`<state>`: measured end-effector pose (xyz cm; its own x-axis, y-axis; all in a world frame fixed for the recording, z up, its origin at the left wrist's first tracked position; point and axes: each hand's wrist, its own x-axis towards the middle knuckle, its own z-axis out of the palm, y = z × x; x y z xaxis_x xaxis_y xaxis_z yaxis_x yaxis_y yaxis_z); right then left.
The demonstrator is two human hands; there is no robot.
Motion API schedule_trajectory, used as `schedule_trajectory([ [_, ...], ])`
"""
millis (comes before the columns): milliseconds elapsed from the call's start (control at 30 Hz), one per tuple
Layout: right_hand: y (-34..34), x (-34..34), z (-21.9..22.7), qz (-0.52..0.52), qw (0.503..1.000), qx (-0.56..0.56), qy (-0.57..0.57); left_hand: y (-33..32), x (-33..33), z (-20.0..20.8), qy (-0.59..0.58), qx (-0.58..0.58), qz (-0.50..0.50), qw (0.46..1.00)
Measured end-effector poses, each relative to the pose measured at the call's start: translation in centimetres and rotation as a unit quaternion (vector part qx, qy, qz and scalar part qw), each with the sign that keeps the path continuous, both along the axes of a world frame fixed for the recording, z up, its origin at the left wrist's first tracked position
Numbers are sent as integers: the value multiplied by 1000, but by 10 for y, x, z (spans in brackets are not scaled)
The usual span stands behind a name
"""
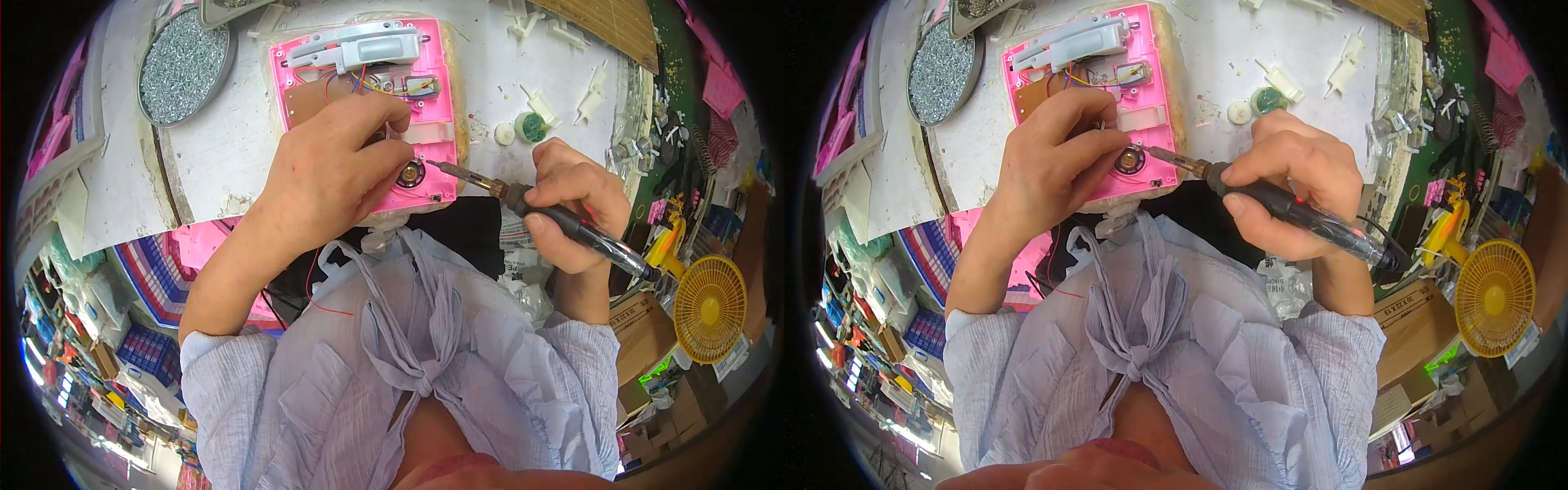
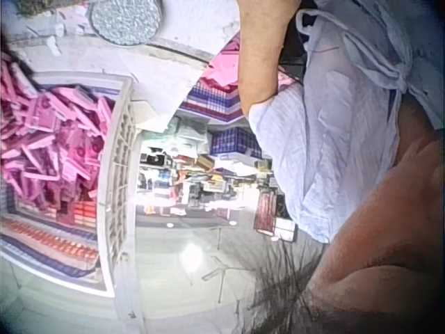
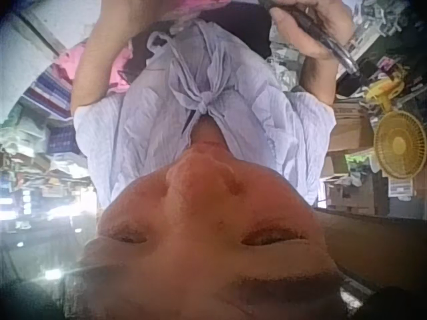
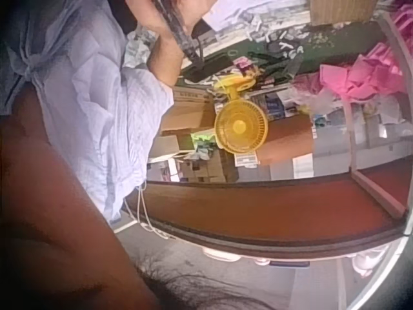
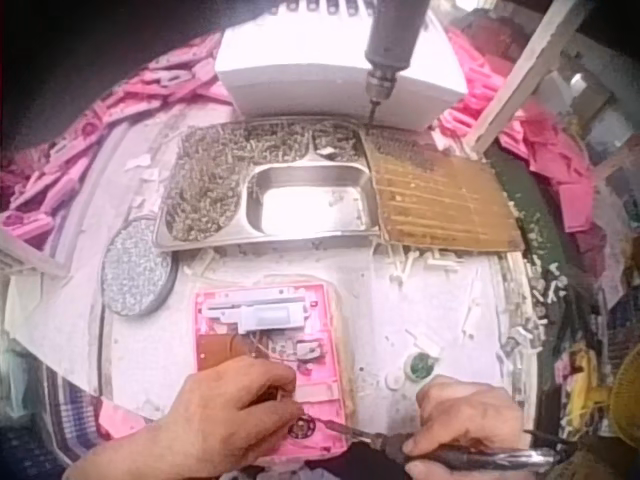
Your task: Soldering internal wiring and using an electric screwdriver to assemble pink electronic devices.
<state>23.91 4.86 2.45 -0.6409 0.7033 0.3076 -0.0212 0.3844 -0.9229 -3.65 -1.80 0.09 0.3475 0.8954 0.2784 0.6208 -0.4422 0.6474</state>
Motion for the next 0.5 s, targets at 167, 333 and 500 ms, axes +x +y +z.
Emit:
schedule_trajectory([
  [167, -1, -3, -1, 4, 1000, 5, -31, 2, 0, 4, 36, 5, -16, 999],
  [333, 1, -5, -1, 11, 999, -2, -48, 6, -2, 6, 60, 10, -36, 997],
  [500, 2, -8, -2, 10, 999, 2, -47, 6, -4, 5, 66, 10, -44, 997],
])
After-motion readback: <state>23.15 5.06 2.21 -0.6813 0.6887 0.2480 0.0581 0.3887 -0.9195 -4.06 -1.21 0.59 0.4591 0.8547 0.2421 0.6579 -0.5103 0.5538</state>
